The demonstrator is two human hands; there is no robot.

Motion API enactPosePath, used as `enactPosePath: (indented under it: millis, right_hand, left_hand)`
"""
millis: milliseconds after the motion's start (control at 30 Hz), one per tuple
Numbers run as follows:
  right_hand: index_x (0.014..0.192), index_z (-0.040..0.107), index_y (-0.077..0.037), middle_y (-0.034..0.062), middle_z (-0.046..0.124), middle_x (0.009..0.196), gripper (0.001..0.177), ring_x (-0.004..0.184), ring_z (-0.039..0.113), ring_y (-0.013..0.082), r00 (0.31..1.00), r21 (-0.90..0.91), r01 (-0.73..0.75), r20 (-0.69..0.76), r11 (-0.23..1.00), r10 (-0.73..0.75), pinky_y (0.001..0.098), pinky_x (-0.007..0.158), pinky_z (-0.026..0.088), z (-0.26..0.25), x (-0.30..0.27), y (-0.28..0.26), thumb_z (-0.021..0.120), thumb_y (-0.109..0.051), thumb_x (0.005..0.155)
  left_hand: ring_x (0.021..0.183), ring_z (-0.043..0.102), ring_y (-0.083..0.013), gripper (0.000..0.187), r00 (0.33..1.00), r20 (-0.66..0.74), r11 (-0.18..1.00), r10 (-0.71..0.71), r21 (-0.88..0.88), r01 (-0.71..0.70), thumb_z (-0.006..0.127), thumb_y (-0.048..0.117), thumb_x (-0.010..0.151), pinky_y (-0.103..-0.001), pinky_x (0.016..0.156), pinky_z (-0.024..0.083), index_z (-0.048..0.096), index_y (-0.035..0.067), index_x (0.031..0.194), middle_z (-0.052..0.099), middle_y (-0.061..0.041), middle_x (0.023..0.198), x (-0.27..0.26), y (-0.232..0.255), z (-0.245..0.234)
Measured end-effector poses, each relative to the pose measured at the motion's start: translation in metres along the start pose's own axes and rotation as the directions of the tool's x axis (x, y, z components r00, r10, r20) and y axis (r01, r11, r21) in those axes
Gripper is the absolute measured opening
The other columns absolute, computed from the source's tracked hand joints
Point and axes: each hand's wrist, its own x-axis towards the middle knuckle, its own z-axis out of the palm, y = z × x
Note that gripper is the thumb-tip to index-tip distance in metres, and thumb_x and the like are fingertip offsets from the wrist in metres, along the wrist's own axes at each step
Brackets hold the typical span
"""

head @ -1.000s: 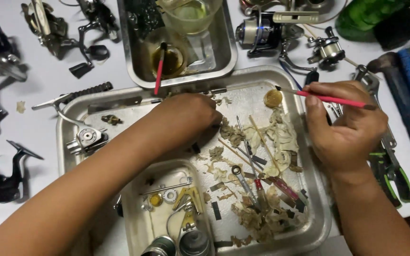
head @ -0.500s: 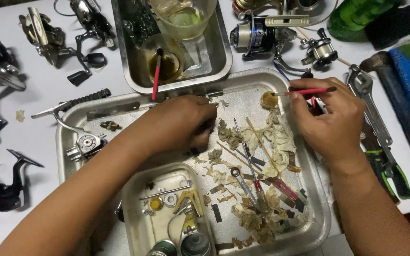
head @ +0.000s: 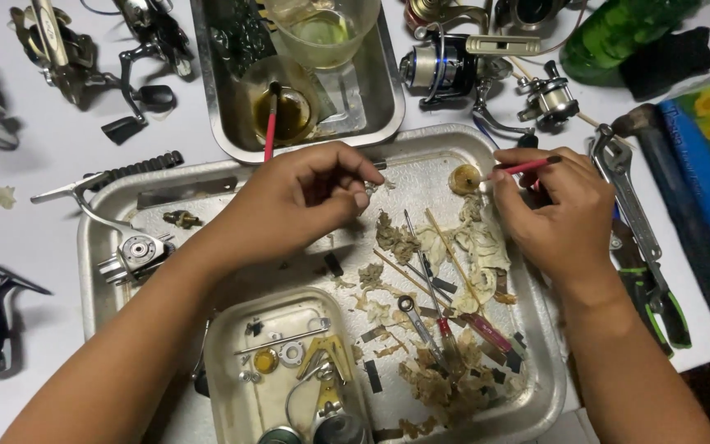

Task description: The person cleans a disassembled fishing reel using a small pink brush and a liquid solvent. They scrub various components, including the main body and small internal parts, over a metal tray filled with debris and other fishing gear.

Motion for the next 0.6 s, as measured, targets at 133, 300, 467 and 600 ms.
enactPosePath:
  millis: [133,300,467,600]
  right_hand:
    - [0.110,0.078,0.002,0.0117,0.077,0.099,0.010,0.088,0.070,0.0250,1.000,-0.003,-0.003,0.020,1.000,0.003,0.0389,0.084,0.053,0.003,0.000,0.003,0.074,0.000,0.101]
    - [0.111,0.075,0.007,0.0170,0.076,0.104,0.009,0.095,0.072,0.0283,0.999,0.013,-0.041,-0.002,0.999,0.041,0.0412,0.090,0.056,0.000,-0.001,0.000,0.075,0.001,0.104]
    - [0.117,0.074,0.009,0.0211,0.075,0.110,0.015,0.099,0.072,0.0298,0.995,0.037,-0.100,-0.005,0.994,0.100,0.0402,0.090,0.058,0.001,-0.001,0.000,0.075,0.004,0.103]
    - [0.121,0.070,0.011,0.0238,0.073,0.114,0.018,0.106,0.072,0.0335,0.982,0.143,-0.186,-0.011,0.972,0.190,0.0426,0.097,0.060,0.000,0.002,-0.006,0.069,0.007,0.104]
  left_hand:
    - [0.085,0.073,-0.0105,0.025,1.000,-0.022,0.992,-0.014,-0.129,0.011,0.062,0.012,0.095,-0.026,0.085,0.070,0.070,0.011,0.118,0.072,-0.001,0.094,0.001,-0.006,-0.002]
    - [0.085,0.071,-0.0132,0.024,0.999,-0.045,0.983,0.005,-0.182,-0.013,0.063,0.012,0.094,-0.028,0.082,0.068,0.070,0.010,0.117,0.070,-0.003,0.096,0.004,-0.014,-0.005]
    - [0.087,0.071,-0.0182,0.023,0.994,-0.044,0.926,-0.101,-0.370,0.078,0.064,0.007,0.093,-0.034,0.085,0.069,0.070,0.006,0.115,0.070,-0.008,0.094,0.002,-0.005,-0.002]
    - [0.090,0.073,-0.0178,0.028,0.981,-0.014,0.927,-0.195,-0.330,0.180,0.066,0.009,0.091,-0.033,0.087,0.069,0.072,0.010,0.118,0.074,-0.007,0.099,-0.001,0.001,0.000]
